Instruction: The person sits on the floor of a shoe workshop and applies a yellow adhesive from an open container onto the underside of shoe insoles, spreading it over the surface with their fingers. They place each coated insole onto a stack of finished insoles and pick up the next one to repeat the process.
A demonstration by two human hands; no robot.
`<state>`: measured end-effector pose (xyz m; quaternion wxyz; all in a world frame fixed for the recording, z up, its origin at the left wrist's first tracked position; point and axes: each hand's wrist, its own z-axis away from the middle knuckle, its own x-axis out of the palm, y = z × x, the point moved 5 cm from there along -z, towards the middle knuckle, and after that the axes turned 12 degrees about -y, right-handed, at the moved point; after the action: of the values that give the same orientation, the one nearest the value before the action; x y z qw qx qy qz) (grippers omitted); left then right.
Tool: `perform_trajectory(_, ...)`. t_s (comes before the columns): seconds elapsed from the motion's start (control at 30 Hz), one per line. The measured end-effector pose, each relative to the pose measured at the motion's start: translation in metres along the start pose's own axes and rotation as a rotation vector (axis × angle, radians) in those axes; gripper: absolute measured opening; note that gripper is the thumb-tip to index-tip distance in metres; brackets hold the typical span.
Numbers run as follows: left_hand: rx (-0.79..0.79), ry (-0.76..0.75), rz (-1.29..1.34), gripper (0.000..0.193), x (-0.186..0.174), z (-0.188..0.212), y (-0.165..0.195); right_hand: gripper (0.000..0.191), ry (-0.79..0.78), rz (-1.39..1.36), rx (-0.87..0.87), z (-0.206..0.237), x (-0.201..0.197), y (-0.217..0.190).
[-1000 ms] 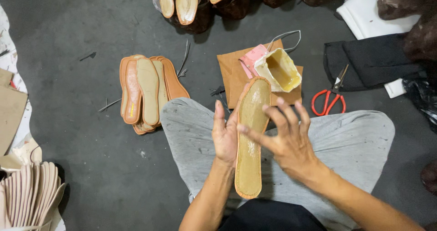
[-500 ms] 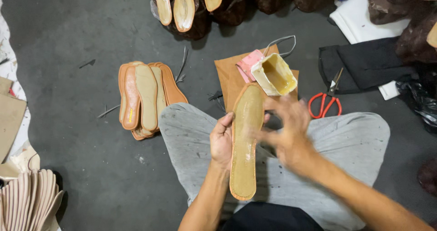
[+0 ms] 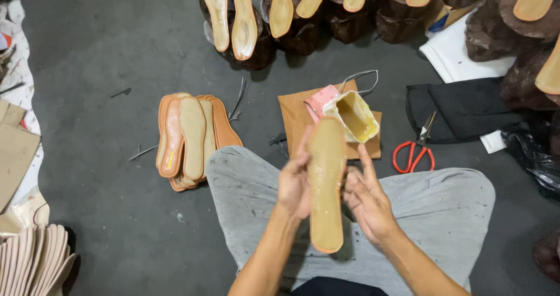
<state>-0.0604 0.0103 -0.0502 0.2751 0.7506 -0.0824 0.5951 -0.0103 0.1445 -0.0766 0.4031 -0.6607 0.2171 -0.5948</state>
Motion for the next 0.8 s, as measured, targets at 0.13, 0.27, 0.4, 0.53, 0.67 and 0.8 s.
perform_trajectory(0.13,-0.1,0.125,-0.188,0.067,-0.006,0.006,-0.024,0.086,0.073,-0.269,-0.164,-0.007,-0.007,-0.003)
perform_trajectory(0.27,-0.16,0.288,-0.574,0.058,-0.005,0.029,-0.052,0.086,0.203,-0.087,-0.297,-0.008,-0.031,-0.044)
perform_trajectory(0.4,-0.079,0.331,-0.566,0.037,0.001,0.017,-0.079,0.085,0.152,-0.1,-0.412,-0.008,-0.067,-0.078)
perform_trajectory(0.53,-0.07,0.342,-0.545,0.034,0.019,-0.028,-0.089,0.084,0.317,0.053,-0.608,0.005,-0.158,-0.096)
perform_trajectory(0.67,-0.284,0.166,-0.551,0.038,0.061,-0.093,-0.151,0.087,0.505,0.228,-0.453,0.012,-0.275,-0.071)
perform_trajectory(0.8,-0.465,0.008,-0.426,0.038,0.079,-0.169,-0.259,0.058,0.349,0.562,-0.608,0.009,-0.318,-0.035)
